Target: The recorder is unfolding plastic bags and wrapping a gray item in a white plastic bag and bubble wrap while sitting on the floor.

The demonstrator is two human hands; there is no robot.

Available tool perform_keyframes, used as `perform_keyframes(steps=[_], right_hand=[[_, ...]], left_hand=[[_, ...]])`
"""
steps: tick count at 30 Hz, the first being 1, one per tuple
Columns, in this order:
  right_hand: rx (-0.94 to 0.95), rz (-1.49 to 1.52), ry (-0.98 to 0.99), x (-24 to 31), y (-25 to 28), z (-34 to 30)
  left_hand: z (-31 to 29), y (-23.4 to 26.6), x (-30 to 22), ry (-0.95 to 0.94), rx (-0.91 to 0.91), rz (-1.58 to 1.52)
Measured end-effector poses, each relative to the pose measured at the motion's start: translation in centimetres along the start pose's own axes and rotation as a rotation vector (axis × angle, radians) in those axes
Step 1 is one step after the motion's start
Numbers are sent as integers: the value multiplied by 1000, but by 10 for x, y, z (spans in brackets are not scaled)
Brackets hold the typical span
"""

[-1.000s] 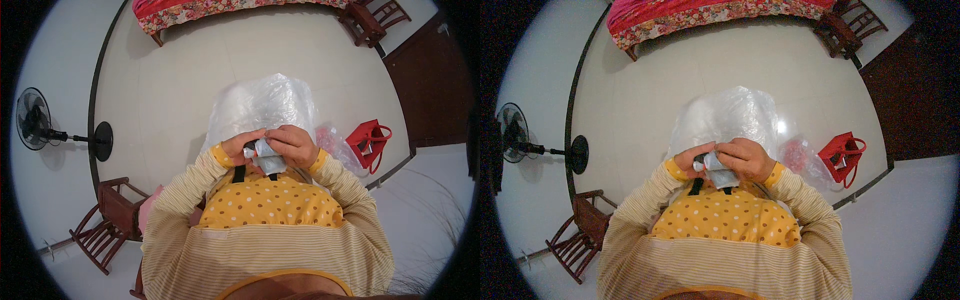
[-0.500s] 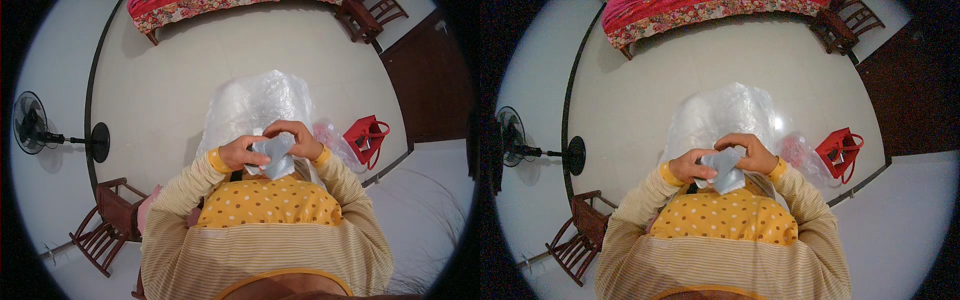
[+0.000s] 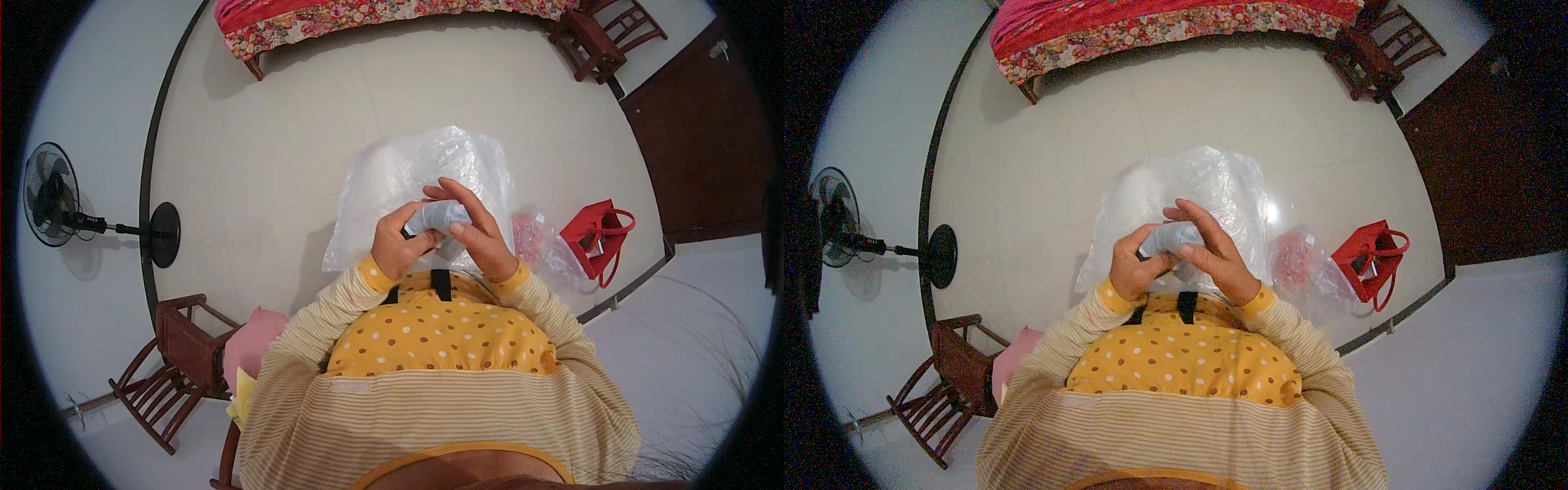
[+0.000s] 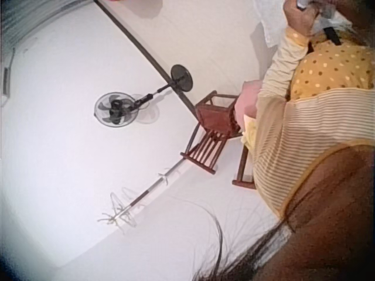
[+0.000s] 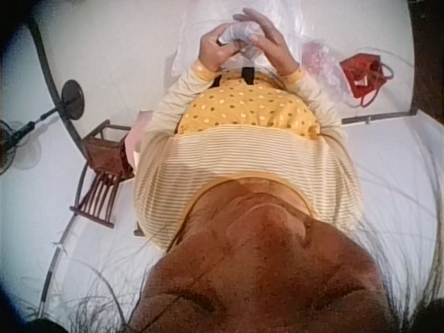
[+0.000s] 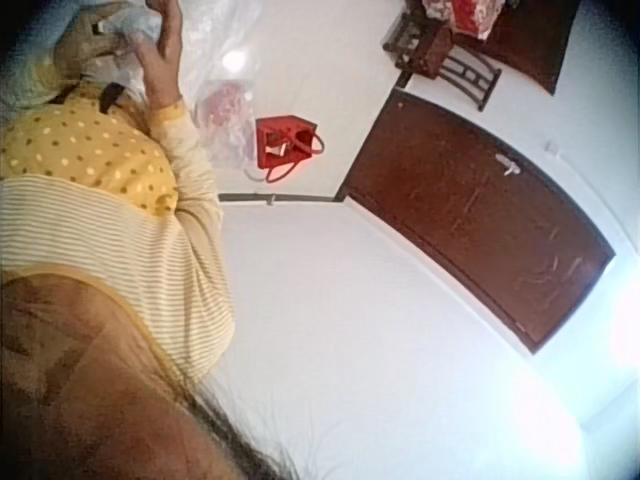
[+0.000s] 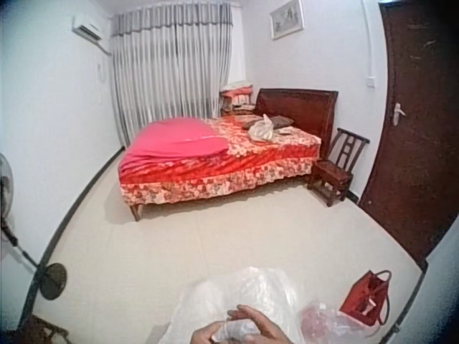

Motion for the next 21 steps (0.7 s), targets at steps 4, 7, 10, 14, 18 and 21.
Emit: perform_keyframes(steps=[4,7,10,14,18,21], right_hand=[[6,108,-108,-1,-2,0],[-69,144,1,2,-3,1],[-65,193,-47,-1,-1,8],[-217,65,108,-7,-13,6],[-361,-199,293,3,-29,4],[-383,-374,375,8,-29,6]], left_hand=[[-10,-3,14,-6,-76,6],[-11,-4,17,7,-136,-60],[-8,-4,22,-35,-154,-36],[-3,-11,28,-332,-120,344],[-1,-23,57,-434,41,642],[-1,-28,57,-469,87,583]])
Point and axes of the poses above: each hand's wrist, its own z-axis towards the middle knuckle, its own y-axis out of the back of the hand, x = y × z, the point moved 4 cm from there along z, towards the middle knuckle, and after that the axes turned 14 degrees about -y, right-handed, at the moved point
